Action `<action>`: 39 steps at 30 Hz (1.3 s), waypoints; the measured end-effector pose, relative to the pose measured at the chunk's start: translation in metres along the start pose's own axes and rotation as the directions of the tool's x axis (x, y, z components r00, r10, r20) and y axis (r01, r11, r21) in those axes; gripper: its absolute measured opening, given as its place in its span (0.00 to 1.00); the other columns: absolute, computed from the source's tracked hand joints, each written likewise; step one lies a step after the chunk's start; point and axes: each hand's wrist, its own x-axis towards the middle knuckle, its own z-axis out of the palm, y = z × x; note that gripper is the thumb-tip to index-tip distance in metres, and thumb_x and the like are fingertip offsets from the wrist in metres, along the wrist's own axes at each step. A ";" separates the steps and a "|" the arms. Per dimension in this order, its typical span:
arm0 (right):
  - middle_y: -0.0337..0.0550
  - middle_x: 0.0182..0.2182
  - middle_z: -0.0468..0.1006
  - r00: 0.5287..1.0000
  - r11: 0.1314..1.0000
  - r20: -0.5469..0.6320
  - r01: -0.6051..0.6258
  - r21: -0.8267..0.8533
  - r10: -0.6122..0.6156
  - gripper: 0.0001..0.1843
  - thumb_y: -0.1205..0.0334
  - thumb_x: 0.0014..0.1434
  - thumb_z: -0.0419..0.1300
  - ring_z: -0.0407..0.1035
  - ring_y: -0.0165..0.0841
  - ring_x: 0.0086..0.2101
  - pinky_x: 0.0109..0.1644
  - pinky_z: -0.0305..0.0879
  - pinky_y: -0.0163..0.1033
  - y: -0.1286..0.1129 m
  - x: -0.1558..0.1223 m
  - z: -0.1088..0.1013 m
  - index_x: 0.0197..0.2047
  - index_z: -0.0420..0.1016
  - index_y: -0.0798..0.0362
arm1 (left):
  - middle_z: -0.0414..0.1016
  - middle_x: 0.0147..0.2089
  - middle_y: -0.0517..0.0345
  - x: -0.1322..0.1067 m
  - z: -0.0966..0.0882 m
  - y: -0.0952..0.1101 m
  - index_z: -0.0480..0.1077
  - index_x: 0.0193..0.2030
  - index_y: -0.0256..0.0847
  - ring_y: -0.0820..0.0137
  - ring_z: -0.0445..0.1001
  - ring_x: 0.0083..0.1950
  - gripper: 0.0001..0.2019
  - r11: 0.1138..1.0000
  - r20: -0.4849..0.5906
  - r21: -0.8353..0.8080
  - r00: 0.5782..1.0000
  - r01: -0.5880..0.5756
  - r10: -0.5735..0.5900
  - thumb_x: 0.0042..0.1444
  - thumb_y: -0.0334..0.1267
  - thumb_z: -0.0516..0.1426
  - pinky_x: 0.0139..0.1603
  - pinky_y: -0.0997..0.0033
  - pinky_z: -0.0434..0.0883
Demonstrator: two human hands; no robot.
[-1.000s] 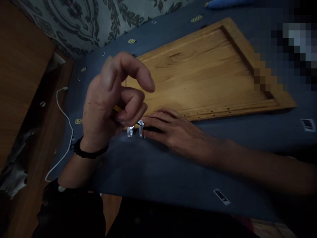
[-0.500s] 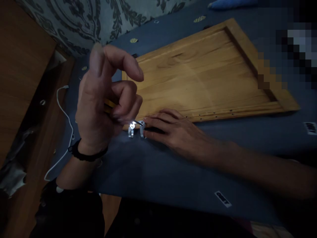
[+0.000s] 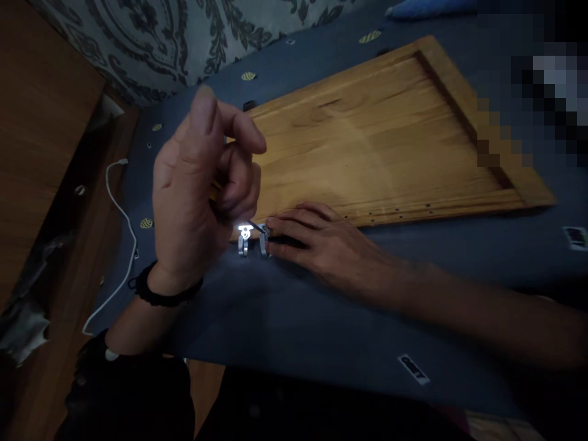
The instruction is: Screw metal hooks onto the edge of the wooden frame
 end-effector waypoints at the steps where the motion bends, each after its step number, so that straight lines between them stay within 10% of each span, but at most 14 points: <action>1: 0.48 0.55 0.81 1.000 1.000 0.000 -0.001 0.001 0.001 0.15 0.72 0.71 0.54 0.71 0.42 0.56 0.60 0.68 0.52 0.000 0.000 0.000 0.52 0.80 0.52 | 0.46 0.15 0.68 -0.001 0.001 -0.001 0.70 0.27 0.41 0.80 0.44 0.13 0.25 1.000 -0.009 -0.010 1.000 -0.001 0.001 0.69 0.57 0.53 0.12 0.76 0.46; 13: 0.49 0.55 0.81 1.000 1.000 -0.002 0.000 0.019 0.000 0.14 0.69 0.72 0.54 0.71 0.42 0.55 0.60 0.67 0.52 0.001 0.000 0.000 0.53 0.79 0.53 | 0.41 0.17 0.70 -0.004 -0.001 0.003 0.72 0.30 0.41 0.81 0.39 0.14 0.14 0.999 0.053 -0.048 0.999 0.014 -0.011 0.69 0.38 0.55 0.13 0.78 0.46; 39: 0.49 0.54 0.80 0.999 0.999 0.032 -0.004 0.049 0.002 0.14 0.69 0.72 0.54 0.68 0.43 0.57 0.60 0.66 0.53 0.001 -0.001 0.000 0.54 0.79 0.53 | 0.43 0.14 0.70 0.005 -0.006 0.014 0.74 0.26 0.42 0.83 0.42 0.10 0.21 0.985 0.352 0.008 0.922 0.171 -0.163 0.64 0.55 0.60 0.11 0.79 0.49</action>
